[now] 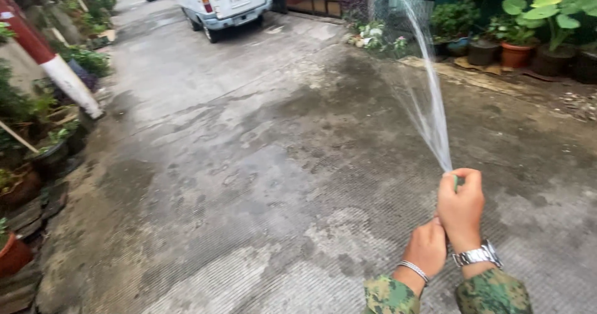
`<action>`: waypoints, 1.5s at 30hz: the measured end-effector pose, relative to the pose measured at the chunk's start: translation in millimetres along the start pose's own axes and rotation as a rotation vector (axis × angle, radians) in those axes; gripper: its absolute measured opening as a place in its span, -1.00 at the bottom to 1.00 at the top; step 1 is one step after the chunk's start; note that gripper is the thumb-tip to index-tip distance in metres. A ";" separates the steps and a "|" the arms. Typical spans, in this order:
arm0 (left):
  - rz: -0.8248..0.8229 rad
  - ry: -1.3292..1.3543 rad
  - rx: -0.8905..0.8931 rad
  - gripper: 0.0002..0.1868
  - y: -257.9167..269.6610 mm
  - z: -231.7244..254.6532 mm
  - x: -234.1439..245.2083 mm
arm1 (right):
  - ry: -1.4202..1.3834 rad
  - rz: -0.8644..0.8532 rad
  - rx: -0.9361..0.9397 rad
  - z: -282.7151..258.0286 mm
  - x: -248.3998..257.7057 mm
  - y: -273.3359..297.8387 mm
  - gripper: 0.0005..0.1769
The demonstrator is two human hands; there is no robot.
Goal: Watering potted plants and a motorcycle in a driveway using a garden hose.
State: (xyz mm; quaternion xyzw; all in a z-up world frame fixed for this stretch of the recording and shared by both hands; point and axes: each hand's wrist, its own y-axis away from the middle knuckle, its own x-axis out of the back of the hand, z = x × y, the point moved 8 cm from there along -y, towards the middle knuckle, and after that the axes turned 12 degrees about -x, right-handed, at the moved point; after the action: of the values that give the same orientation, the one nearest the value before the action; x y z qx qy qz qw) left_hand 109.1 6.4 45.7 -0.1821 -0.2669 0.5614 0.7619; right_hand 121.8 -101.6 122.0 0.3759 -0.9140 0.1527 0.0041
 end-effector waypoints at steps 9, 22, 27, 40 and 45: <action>-0.039 0.021 0.176 -0.48 2.5 0.1 -0.2 | -0.019 -0.086 -0.172 -11.4 -1.0 5.9 -0.79; -0.052 -0.016 0.228 -0.45 0.0 -0.3 -0.3 | -0.041 -0.111 -0.166 1.5 -6.6 -3.2 -0.79; -0.026 0.000 0.184 -0.48 -5.8 4.5 -1.4 | -0.024 -0.109 -0.164 -5.1 -3.0 -6.0 -0.79; -0.006 -0.011 0.214 -0.46 -17.0 -0.6 -18.0 | -0.074 -0.142 -0.167 7.7 1.2 -28.0 -0.80; -0.001 -0.167 0.010 -0.48 -1.2 -60.0 -24.1 | -0.120 -0.223 -0.197 17.3 -19.4 -22.0 -0.79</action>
State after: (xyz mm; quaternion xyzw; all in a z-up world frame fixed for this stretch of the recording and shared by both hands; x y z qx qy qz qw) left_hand 141.2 -15.6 -5.9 -0.1305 -0.3269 0.5757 0.7380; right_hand 152.7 -107.9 109.2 0.4812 -0.8758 0.0383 0.0034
